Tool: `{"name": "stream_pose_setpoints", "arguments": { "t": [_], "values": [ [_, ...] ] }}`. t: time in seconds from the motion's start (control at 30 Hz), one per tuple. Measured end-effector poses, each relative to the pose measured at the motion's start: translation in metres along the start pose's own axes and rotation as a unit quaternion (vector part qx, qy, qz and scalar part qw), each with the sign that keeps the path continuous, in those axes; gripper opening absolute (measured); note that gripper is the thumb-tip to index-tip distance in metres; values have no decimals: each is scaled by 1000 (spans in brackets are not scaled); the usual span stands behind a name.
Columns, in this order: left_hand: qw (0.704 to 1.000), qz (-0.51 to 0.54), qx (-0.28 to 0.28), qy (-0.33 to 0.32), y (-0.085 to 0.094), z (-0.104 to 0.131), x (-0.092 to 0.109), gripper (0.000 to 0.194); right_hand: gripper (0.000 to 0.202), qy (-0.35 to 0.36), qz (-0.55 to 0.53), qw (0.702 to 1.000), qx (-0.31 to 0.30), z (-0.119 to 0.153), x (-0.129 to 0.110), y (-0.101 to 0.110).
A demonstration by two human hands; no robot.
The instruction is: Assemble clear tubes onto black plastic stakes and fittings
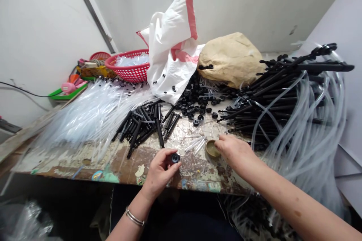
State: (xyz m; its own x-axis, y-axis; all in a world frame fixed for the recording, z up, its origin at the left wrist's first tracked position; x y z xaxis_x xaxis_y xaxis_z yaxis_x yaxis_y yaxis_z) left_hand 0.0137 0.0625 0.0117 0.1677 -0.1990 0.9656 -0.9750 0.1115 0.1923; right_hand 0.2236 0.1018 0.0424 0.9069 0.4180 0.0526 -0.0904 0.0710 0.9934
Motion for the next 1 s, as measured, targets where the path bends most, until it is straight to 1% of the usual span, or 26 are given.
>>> {"name": "stream_pose_setpoints", "arguments": {
  "t": [0.1, 0.23, 0.33, 0.43, 0.53, 0.7, 0.8, 0.9, 1.0],
  "values": [
    [1000, 16, -7, 6, -1, 0, -3, 29, 29, -10, -16, 1000, 2, 2, 3, 1],
    [999, 46, -12, 15, 1, 0, -5, 34, 27, -48, -114, 991, 52, 10, 16, 7],
    [996, 78, -13, 38, 3, 1, -8, 34, 26, -73, -219, 969, 82, 17, 23, 9],
    [984, 158, -17, 84, 3, 3, -14, 36, 28, -95, -319, 939, 86, 23, 20, 10],
    [961, 252, -3, 116, 3, 4, -20, 36, 30, -97, -400, 908, 74, 25, 2, 15],
    [917, 368, 42, 146, 9, 5, -28, 26, 28, -36, -479, 876, 45, 16, -49, 28],
    [894, 421, 46, 146, 10, 4, -29, 25, 26, 2, -507, 861, 37, 8, -73, 29],
    [883, 446, 29, 140, 8, 3, -28, 26, 24, 17, -523, 852, 28, 2, -84, 25],
    [883, 450, 14, 135, 5, 3, -28, 27, 24, 16, -527, 849, 24, -1, -87, 23]
  ]
}}
Point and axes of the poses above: each hand's wrist, its own z-axis away from the middle knuckle, its own y-axis out of the back of the hand, x = y × z, the point moved 9 cm from there along -z, towards the middle knuckle, and after that the axes turned 5 degrees about -x, right-handed, at the moved point
